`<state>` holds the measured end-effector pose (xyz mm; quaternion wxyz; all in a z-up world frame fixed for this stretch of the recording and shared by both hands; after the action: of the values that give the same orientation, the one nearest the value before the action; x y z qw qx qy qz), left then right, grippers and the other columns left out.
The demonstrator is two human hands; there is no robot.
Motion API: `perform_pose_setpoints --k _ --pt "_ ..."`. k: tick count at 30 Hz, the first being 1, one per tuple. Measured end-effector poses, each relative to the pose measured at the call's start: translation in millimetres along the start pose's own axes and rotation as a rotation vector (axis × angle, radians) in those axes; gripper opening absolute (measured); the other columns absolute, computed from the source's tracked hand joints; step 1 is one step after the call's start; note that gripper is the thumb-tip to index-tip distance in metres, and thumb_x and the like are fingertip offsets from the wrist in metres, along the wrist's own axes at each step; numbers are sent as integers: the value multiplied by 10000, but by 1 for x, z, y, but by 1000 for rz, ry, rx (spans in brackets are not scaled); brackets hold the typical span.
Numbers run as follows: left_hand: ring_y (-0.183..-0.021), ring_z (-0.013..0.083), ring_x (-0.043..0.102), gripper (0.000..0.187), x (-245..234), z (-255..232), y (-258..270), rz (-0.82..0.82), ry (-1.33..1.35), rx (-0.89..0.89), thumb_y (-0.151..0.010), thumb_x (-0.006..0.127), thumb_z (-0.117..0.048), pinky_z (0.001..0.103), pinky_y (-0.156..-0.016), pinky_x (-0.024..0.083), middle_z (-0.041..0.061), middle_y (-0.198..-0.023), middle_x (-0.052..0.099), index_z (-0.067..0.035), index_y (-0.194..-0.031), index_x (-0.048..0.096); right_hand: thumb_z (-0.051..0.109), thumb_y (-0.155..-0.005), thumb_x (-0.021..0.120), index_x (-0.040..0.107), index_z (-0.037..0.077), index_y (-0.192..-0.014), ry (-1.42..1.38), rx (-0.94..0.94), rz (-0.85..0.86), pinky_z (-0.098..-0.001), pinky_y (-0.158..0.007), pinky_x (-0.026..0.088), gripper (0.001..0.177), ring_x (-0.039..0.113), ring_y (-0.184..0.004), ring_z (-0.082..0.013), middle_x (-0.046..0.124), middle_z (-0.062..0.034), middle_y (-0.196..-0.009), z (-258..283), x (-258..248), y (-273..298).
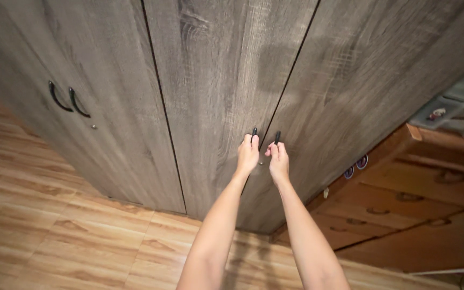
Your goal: The person repeatedly opens and closes a wardrobe and multiple drawers, checking contents without removing or rearranging items. The actions include opening plastic storage drawers, a wooden wardrobe with hanging and folded clothes, and several wooden drawers containing miscellaneous items.
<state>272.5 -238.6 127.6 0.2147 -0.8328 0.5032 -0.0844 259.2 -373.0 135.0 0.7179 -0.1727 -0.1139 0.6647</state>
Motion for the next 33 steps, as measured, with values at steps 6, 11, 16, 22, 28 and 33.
perform_pose_setpoints --k 6,11,16,22,28,33 --pt "-830 447 638 339 -31 -13 28 86 19 -32 -1079 459 -336 506 -732 485 255 -865 647 -23 -968 528 225 -1095 521 604 56 -988 -98 36 -47 -259 -779 487 217 578 -795 -100 609 -6 -845 -13 -11 23" --pt "-837 448 631 329 -78 -36 65 94 -14 -22 -1082 454 -325 511 -722 475 251 -871 649 -27 -966 526 201 -1088 544 621 59 -992 -217 42 -102 -259 -785 471 187 559 -809 -109 611 -12 -883 -34 -47 66" --pt "-837 462 612 320 -138 -57 98 56 -10 19 -1083 460 -305 512 -720 475 261 -880 632 -15 -965 523 156 -1048 578 604 89 -1047 -567 86 -149 -282 -784 474 71 546 -829 -125 631 -14 -980 -38 -91 110" --pt "-747 303 579 338 -201 -57 118 -5 69 -21 -1082 455 -299 456 -706 491 206 -827 623 2 -978 569 257 -1059 559 608 107 -1052 -667 2 -152 -280 -834 468 158 563 -893 -134 618 -10 -978 -15 -148 159" --pt "-736 144 491 439 -260 -18 111 -79 143 -188 -1104 469 -350 382 -643 446 51 -756 550 31 -919 588 274 -1240 587 609 96 -1092 -741 -34 -212 -288 -805 408 233 520 -895 -132 623 0 -1000 10 -198 179" --pt "-882 136 562 482 -318 6 95 -109 178 -58 -1125 442 -364 333 -795 482 45 -904 650 60 -1007 640 439 -1101 490 576 74 -1393 -605 131 -363 -383 -1061 461 476 590 -1234 -216 625 -60 -1388 30 -236 189"
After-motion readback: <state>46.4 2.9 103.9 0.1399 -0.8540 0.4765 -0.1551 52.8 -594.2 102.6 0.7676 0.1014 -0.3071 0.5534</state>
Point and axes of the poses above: each hand's wrist, its own y-axis away from the middle knuckle, its own x-axis out of the palm, z = x × y, the point moved 3 cm from there along -y, towards the middle knuckle
